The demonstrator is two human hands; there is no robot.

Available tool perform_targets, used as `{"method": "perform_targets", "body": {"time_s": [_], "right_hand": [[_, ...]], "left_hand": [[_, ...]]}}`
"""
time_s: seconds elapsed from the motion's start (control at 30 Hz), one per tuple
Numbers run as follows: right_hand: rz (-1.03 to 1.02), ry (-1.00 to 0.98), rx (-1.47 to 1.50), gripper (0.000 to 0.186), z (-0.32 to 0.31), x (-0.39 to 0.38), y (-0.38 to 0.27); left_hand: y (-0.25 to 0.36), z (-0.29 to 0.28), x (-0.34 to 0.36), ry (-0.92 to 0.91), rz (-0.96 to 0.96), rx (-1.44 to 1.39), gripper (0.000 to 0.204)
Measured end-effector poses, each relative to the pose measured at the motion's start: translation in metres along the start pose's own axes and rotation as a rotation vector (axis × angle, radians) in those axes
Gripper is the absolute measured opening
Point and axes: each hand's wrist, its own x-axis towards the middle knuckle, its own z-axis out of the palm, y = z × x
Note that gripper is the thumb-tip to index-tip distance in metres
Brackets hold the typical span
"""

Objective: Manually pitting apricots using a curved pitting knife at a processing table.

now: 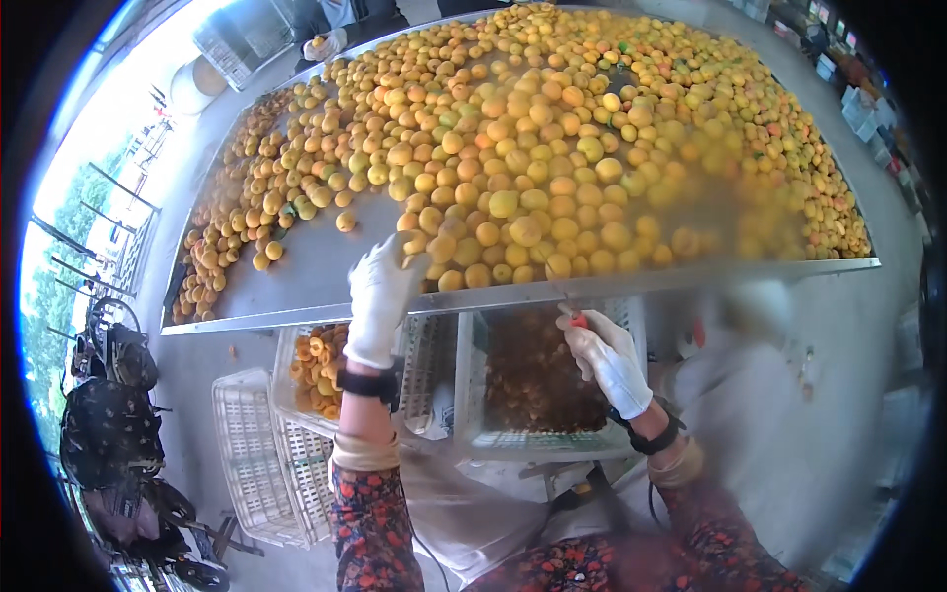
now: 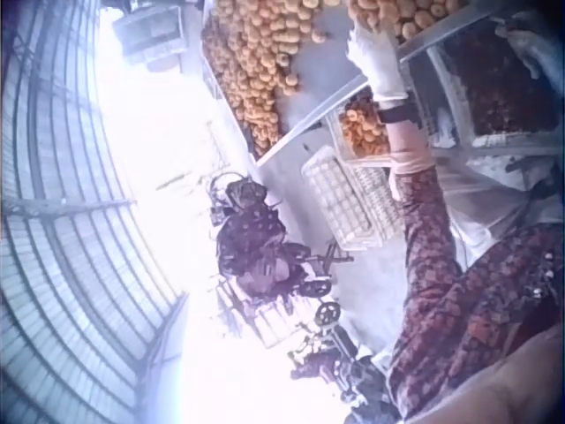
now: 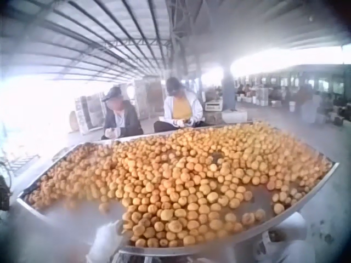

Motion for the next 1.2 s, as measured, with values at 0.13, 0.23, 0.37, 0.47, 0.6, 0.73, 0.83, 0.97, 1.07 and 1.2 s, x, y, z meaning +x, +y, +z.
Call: {"method": "perform_targets", "body": {"time_s": [0.13, 0.23, 0.37, 0.47, 0.6, 0.73, 0.83, 0.97, 1.07, 1.2], "right_hand": [[-0.083, -0.045, 0.13, 0.029, -0.006, 0.0, 0.003], [-0.176, -0.01, 0.108, 0.032, -0.015, 0.0, -0.002], [-0.263, -0.079, 0.18, 0.031, 0.013, 0.0, -0.029], [-0.346, -0.135, 0.25, 0.031, 0.039, 0.01, -0.029], [-0.45, -0.141, 0.159, 0.026, 0.063, 0.01, -0.033], [-0.323, -0.222, 0.112, 0.02, 0.065, 0.002, -0.037], [-0.233, -0.252, 0.087, 0.018, 0.077, -0.001, -0.032], [-0.246, -0.269, 0.068, 0.019, 0.089, -0.002, -0.028], [-0.221, -0.242, 0.01, 0.019, 0.099, -0.006, -0.031], [-0.223, -0.245, -0.015, 0.019, 0.106, -0.01, -0.028]], "left_hand": [[-0.006, 0.03, 0.023, -0.199, 0.034, 0.327, 0.03], [0.01, 0.021, 0.023, -0.149, -0.117, -0.537, 0.032], [0.042, -0.005, -0.017, -0.155, -0.217, -1.448, 0.038], [0.054, -0.012, -0.039, -0.242, -0.162, -1.608, 0.043], [0.052, -0.012, -0.053, -0.217, -0.077, -1.761, 0.037], [0.041, -0.009, -0.052, -0.15, -0.289, -2.046, 0.035], [0.029, -0.011, -0.054, -0.201, -0.306, -2.261, 0.037], [0.024, -0.01, -0.055, -0.143, -0.288, -2.158, 0.039], [0.019, -0.011, -0.058, -0.051, -0.343, -2.1, 0.038], [0.026, -0.015, -0.06, 0.148, -0.52, -2.039, 0.04]]}}
